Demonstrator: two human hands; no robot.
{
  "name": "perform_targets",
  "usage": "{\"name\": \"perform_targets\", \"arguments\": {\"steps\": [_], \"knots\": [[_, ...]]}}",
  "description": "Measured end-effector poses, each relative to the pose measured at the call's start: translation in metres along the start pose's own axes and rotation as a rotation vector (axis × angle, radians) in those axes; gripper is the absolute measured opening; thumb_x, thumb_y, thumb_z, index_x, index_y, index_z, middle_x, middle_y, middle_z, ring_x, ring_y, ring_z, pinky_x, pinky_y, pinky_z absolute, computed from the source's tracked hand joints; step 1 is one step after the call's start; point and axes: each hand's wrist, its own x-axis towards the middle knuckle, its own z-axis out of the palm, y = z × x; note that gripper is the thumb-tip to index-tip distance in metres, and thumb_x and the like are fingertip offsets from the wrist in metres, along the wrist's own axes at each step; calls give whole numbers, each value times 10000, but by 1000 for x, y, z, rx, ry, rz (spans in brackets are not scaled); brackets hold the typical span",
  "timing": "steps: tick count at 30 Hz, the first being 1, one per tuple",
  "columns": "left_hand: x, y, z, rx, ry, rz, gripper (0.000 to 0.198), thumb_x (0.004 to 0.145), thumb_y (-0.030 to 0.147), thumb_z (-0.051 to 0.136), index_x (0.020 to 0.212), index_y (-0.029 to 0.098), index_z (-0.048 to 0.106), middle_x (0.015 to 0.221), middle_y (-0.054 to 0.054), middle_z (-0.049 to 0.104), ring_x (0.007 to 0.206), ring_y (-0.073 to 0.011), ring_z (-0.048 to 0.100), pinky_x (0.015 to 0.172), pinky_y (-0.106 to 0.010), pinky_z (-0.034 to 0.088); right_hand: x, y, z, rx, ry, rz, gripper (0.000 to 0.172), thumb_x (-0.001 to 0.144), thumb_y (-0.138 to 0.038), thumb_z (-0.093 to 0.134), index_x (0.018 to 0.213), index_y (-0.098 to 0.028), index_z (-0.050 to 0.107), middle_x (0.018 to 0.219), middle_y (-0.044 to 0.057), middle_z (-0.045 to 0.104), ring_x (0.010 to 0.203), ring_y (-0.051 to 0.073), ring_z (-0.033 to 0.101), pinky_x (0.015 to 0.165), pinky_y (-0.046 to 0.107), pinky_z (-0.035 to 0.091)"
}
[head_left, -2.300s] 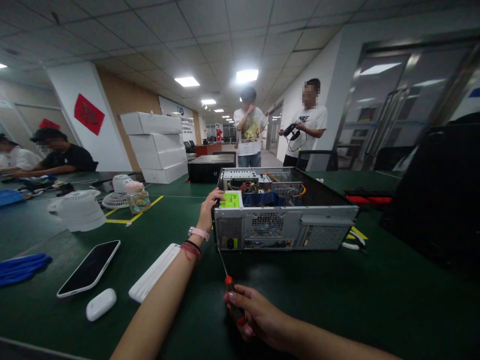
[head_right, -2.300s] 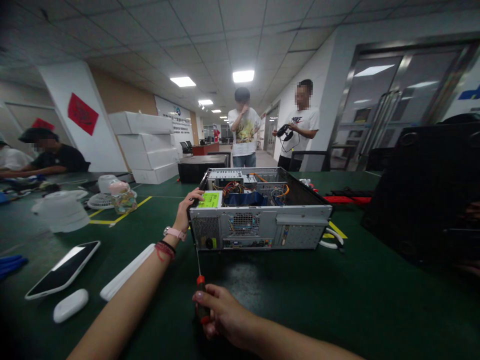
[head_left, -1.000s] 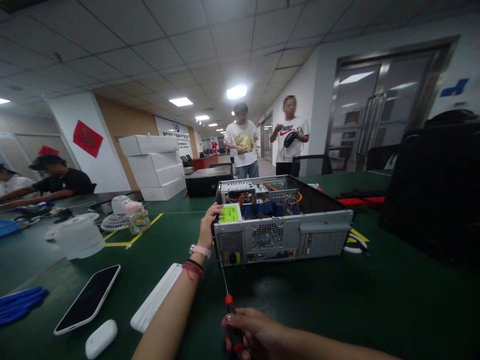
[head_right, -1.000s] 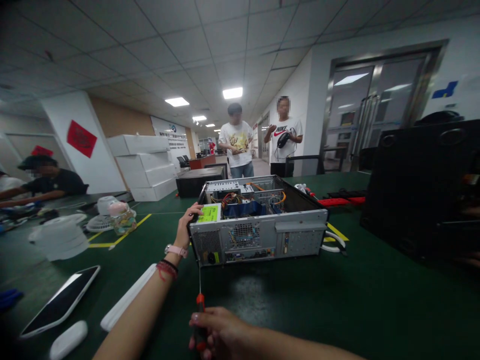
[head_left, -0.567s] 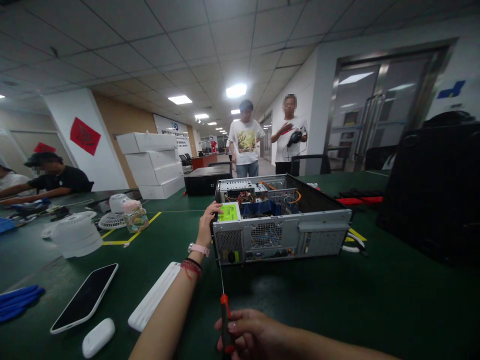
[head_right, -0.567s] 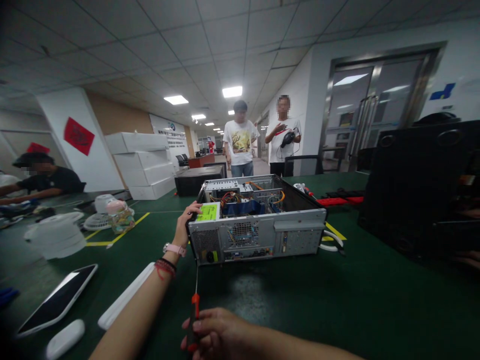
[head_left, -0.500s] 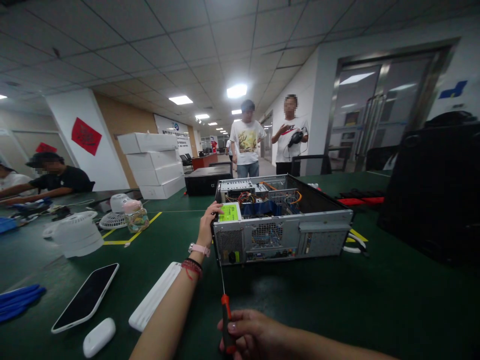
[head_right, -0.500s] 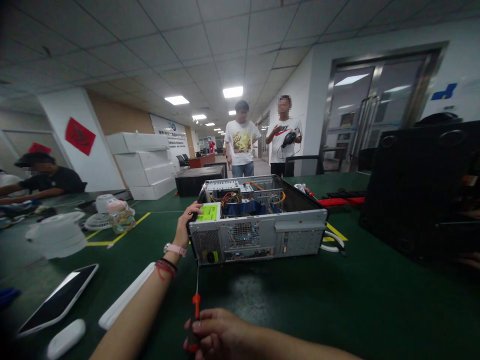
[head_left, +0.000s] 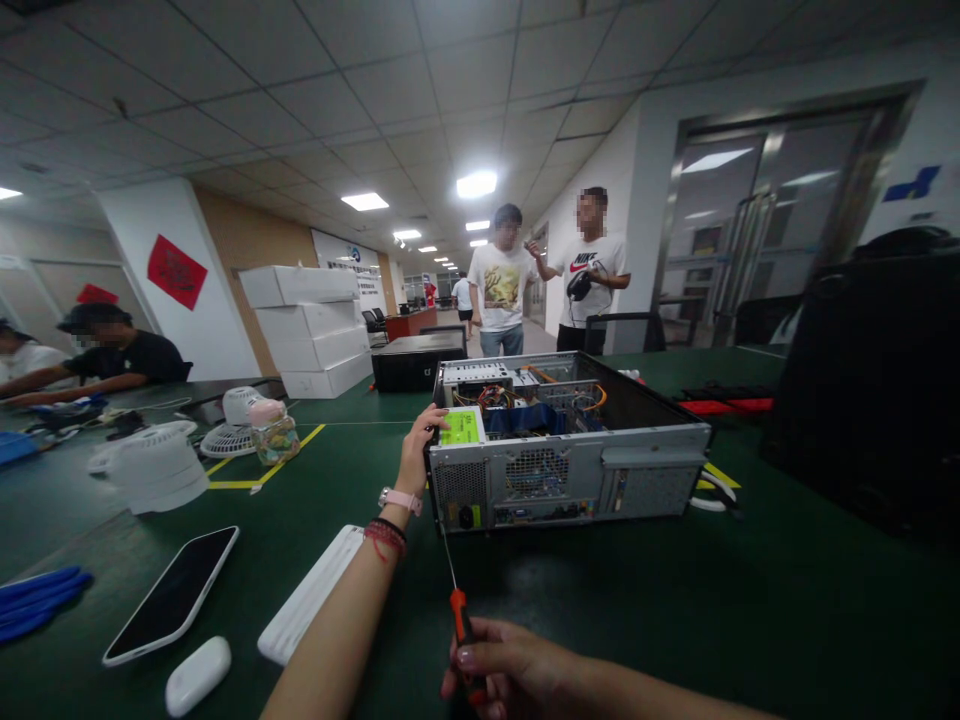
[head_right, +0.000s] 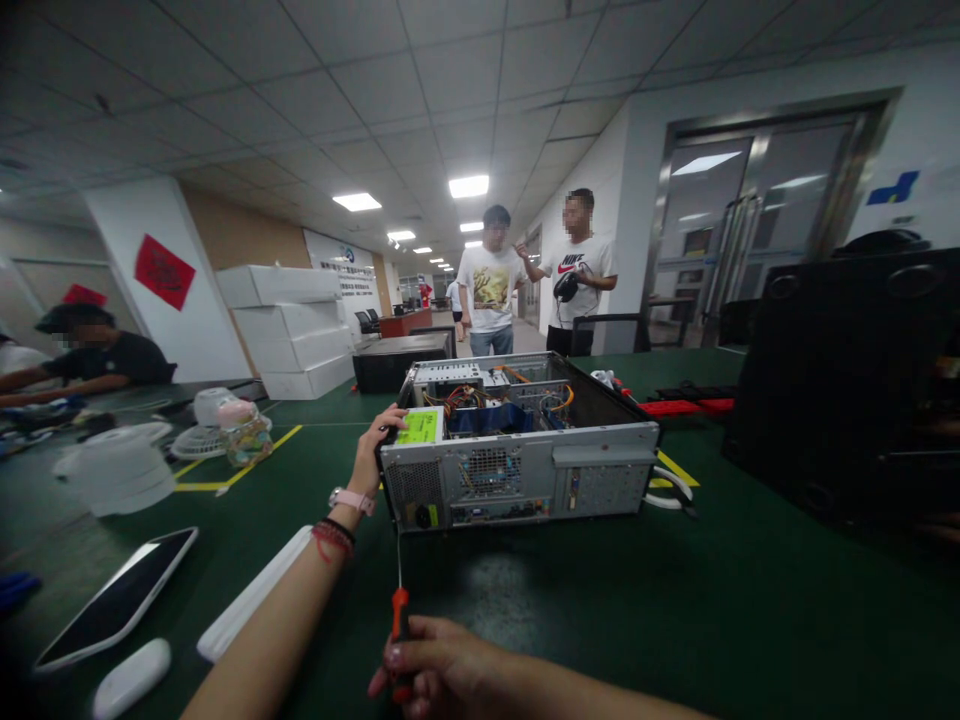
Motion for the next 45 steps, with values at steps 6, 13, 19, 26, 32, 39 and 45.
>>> {"name": "perform_targets", "arguments": {"steps": [6,13,19,26,32,39,45], "knots": [[0,1,0,8,10,-4,277,788,241,326,746,169,590,1125,-82,628,1274,-243,418,1082,-406,284,2,1,-1,-71,69,53,373,542,-296,709,793,-180,459,549,-8,605,426,48,439,446,188,185],[-1,2,0,-5,10,1,273,783,249,336,743,168,593,1119,-83,630,1272,-251,418,1078,-412,285,1,-5,-6,-117,-28,89,334,612,-294,663,854,-192,458,592,-10,643,351,28,338,450,192,261],[-1,5,0,-13,-1,-3,265,785,267,346,743,166,587,1130,-90,624,1275,-250,416,1087,-406,276,0,-8,-11,-48,-72,120,343,648,-315,649,923,-160,516,637,25,643,428,53,439,503,210,263],[0,0,-1,-22,-6,14,265,782,267,349,750,163,590,1124,-90,622,1275,-259,411,1086,-413,274,4,-5,-16,35,-225,124,441,578,-253,541,1009,-158,541,748,34,665,502,80,506,556,236,265],[0,-1,0,-34,-3,10,265,776,267,354,739,164,595,1121,-85,625,1268,-257,418,1094,-412,266,5,-3,-18,24,-227,107,413,604,-227,581,1008,-143,561,786,50,674,571,83,531,623,236,290],[0,1,0,-39,7,20,273,781,292,357,744,164,596,1096,-91,633,1271,-269,413,1087,-425,268,3,-6,-18,-8,-212,121,387,668,-224,635,1038,-151,548,826,70,688,537,80,555,603,253,345],[0,0,0,-41,6,11,271,779,290,362,743,165,599,1104,-90,633,1273,-273,412,1087,-430,267,2,-3,-12,-14,-120,84,359,662,-242,674,978,-139,541,736,53,685,464,60,528,528,216,343]]}}
